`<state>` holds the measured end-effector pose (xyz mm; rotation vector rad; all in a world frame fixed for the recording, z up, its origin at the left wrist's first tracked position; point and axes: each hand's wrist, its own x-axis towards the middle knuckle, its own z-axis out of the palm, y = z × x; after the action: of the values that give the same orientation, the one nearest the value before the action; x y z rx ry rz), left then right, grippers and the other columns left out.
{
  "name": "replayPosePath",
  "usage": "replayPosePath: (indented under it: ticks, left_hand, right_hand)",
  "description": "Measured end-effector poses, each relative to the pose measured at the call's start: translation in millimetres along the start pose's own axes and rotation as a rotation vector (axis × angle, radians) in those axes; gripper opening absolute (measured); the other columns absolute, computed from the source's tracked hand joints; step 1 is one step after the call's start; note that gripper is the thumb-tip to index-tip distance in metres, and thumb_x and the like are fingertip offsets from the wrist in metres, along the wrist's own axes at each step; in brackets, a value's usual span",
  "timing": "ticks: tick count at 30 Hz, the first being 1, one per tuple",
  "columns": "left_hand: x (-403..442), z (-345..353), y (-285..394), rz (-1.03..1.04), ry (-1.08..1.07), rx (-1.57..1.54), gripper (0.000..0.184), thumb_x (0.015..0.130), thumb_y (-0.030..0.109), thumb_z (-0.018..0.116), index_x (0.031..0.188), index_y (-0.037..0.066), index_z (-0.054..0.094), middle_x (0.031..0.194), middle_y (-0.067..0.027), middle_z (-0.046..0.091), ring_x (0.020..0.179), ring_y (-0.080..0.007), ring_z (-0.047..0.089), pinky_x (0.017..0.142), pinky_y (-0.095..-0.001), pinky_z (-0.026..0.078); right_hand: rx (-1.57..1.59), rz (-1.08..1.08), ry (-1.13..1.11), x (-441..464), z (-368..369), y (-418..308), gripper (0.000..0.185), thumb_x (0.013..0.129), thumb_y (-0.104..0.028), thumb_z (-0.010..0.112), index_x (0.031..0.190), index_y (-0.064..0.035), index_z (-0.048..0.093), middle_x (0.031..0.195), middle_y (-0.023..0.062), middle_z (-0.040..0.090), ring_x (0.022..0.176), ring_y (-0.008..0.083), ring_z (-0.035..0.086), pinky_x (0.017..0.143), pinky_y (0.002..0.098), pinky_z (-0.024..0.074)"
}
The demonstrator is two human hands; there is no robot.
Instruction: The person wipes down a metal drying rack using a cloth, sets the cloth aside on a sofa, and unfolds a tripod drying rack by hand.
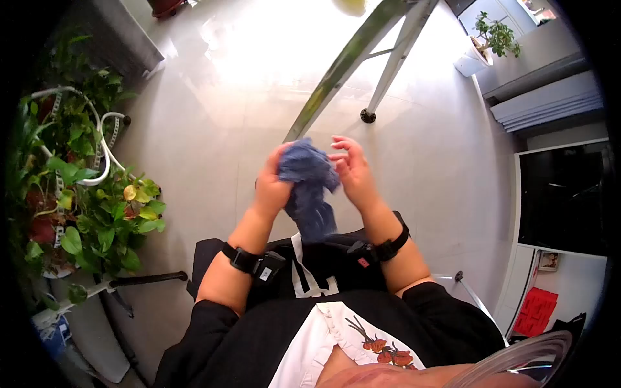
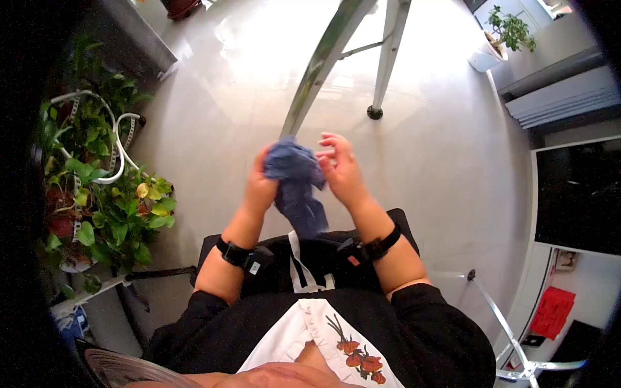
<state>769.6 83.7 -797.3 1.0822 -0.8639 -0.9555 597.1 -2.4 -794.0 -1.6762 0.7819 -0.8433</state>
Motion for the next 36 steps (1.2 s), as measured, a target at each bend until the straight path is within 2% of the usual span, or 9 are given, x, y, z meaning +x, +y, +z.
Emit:
replayPosePath:
  ticks: [5, 7, 10, 16, 19, 21, 23, 28, 36]
  left_hand:
    - [22.7, 4.6, 53.2, 0.254, 0.168, -0.347, 0.035, 0.097, 0.026, 0.036, 0.122, 0.004, 0.045, 0.110, -0.0119, 0.057, 0.098, -0.0258, 0.059, 0.093, -0.0411, 0.045]
    - [56.5, 14.4, 84.2, 0.392, -0.065, -0.584, 0.044, 0.095, 0.043, 0.032, 0.114, 0.007, 0.049, 0.099, -0.0099, 0.058, 0.087, -0.0234, 0.061, 0.093, -0.0423, 0.045]
    - [138.8, 14.7, 90.8, 0.481, -0.522, -0.624, 0.041, 0.093, 0.034, 0.040, 0.126, 0.010, 0.042, 0.119, -0.0069, 0.050, 0.107, -0.0200, 0.050, 0.097, -0.0400, 0.037]
    - [149.5, 91.8, 109.1, 0.875, -0.276, 0.759, 0.077, 0.069, 0.018, 0.065, 0.139, 0.005, 0.034, 0.148, -0.0249, 0.005, 0.133, -0.0397, 0.026, 0.106, -0.0394, 0.026]
    - [154.4, 98.6, 105.3, 0.696, -0.198, 0.172, 0.043, 0.076, 0.022, 0.066, 0.110, 0.000, 0.050, 0.138, -0.0211, 0.032, 0.118, -0.0259, 0.044, 0.096, -0.0332, 0.037]
    - [162.2, 117.7, 101.3, 0.560, 0.168, 0.214, 0.042, 0.075, 0.028, 0.074, 0.097, 0.000, 0.052, 0.118, -0.0167, 0.051, 0.101, -0.0197, 0.052, 0.085, -0.0296, 0.043]
    - [162.2, 126.6, 111.4, 0.724, 0.323, 0.602, 0.053, 0.077, 0.027, 0.075, 0.110, -0.002, 0.046, 0.123, -0.0145, 0.046, 0.096, -0.0171, 0.054, 0.079, -0.0253, 0.046]
    - [158.8, 104.6, 92.7, 0.658, 0.200, 0.596, 0.041, 0.080, 0.024, 0.071, 0.108, -0.001, 0.054, 0.088, -0.0112, 0.063, 0.076, -0.0210, 0.062, 0.070, -0.0287, 0.049]
    - [131.3, 74.7, 34.8, 0.533, 0.194, 0.457, 0.043, 0.074, 0.012, 0.071, 0.111, 0.000, 0.052, 0.092, -0.0087, 0.063, 0.080, -0.0176, 0.061, 0.075, -0.0291, 0.049]
  right_hand:
    - [0.295, 0.204, 0.143, 2.7, -19.4, 19.0, 0.049, 0.095, -0.043, 0.042, 0.127, -0.0062, 0.040, 0.127, 0.0068, 0.046, 0.102, 0.0163, 0.054, 0.087, 0.0312, 0.0407]
    - [0.319, 0.228, 0.172, 3.5, -16.7, 24.3, 0.046, 0.095, -0.041, 0.041, 0.125, -0.0056, 0.042, 0.124, 0.0058, 0.048, 0.100, 0.0158, 0.055, 0.085, 0.0305, 0.0420]
    - [0.491, 0.308, 0.133, 4.8, -10.7, 30.7, 0.045, 0.095, -0.042, 0.042, 0.126, -0.0090, 0.043, 0.127, 0.0048, 0.047, 0.101, 0.0137, 0.054, 0.085, 0.0284, 0.0396]
    - [0.593, 0.381, 0.092, 7.4, -11.7, 28.5, 0.040, 0.095, -0.037, 0.045, 0.124, -0.0104, 0.046, 0.122, 0.0030, 0.051, 0.099, 0.0121, 0.054, 0.084, 0.0276, 0.0393]
    - [0.523, 0.370, 0.044, 6.1, -14.6, 31.4, 0.037, 0.094, -0.031, 0.048, 0.123, -0.0089, 0.048, 0.116, 0.0031, 0.054, 0.096, 0.0126, 0.055, 0.082, 0.0290, 0.0398]
    - [0.525, 0.399, 0.048, 7.7, -14.4, 30.6, 0.036, 0.094, -0.030, 0.048, 0.122, -0.0090, 0.049, 0.116, 0.0029, 0.055, 0.095, 0.0123, 0.055, 0.082, 0.0283, 0.0398]
    - [0.531, 0.419, 0.046, 5.7, -12.3, 26.8, 0.035, 0.093, -0.028, 0.049, 0.122, -0.0090, 0.050, 0.115, 0.0028, 0.055, 0.094, 0.0120, 0.055, 0.082, 0.0276, 0.0398]
    - [0.519, 0.444, 0.011, 2.1, -11.2, 23.8, 0.033, 0.093, -0.029, 0.048, 0.122, -0.0112, 0.051, 0.117, 0.0020, 0.055, 0.098, 0.0112, 0.054, 0.086, 0.0281, 0.0381]
    - [0.476, 0.476, 0.031, -2.0, -9.6, 22.3, 0.034, 0.093, -0.029, 0.049, 0.121, -0.0104, 0.051, 0.117, 0.0021, 0.055, 0.098, 0.0119, 0.054, 0.086, 0.0282, 0.0385]
